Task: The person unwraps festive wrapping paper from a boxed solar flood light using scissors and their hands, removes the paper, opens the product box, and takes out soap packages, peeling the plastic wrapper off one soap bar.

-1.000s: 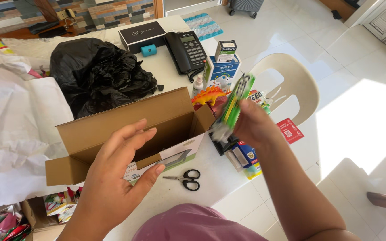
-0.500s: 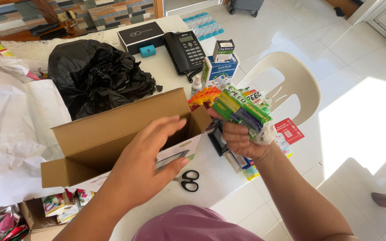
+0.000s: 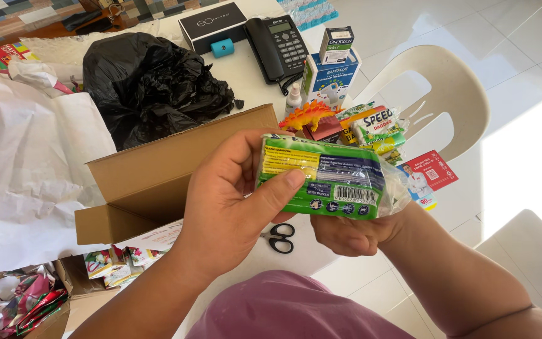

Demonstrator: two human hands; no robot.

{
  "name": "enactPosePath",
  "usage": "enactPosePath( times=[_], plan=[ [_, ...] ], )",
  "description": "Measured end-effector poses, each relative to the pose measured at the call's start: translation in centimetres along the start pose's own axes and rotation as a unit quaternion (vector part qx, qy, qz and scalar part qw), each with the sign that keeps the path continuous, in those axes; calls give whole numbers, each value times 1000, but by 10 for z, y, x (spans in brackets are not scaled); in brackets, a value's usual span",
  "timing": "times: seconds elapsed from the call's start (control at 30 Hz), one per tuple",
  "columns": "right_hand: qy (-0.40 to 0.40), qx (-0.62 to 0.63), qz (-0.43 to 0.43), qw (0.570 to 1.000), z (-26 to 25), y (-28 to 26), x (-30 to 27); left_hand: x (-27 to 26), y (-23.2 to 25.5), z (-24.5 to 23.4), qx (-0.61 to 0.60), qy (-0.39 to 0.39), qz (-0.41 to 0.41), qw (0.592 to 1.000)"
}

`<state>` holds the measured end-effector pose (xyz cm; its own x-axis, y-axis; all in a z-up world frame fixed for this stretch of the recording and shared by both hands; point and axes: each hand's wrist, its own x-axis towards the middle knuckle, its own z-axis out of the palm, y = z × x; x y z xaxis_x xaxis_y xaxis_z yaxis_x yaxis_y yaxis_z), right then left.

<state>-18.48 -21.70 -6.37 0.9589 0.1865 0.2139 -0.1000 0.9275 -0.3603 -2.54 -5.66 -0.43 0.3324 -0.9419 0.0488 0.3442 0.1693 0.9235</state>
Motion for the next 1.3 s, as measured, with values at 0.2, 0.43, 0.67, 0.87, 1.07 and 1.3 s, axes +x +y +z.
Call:
enactPosePath(
  times=[0.2,0.43,0.67,0.87,1.07,1.3],
  plan=[
    [322,-230,-158,904,31,-36,-1,-7,9,4,88,25,112,990],
    [228,-452,-240,828,62,-30,-2,1,9,12,140,67,130,979],
    [333,-543,-255,728,57,-25,4,4,6,19,189,94,140,967],
    [325,-528,-251,743,56,-31,-1,10,2,21,109,81,127,983],
    [312,-586,-310,681,59,-32,0,19,-4,23,62,80,124,987],
    [311,-735,-376,471,53,-35,-5,25,-6,27,78,92,122,985]
  ],
)
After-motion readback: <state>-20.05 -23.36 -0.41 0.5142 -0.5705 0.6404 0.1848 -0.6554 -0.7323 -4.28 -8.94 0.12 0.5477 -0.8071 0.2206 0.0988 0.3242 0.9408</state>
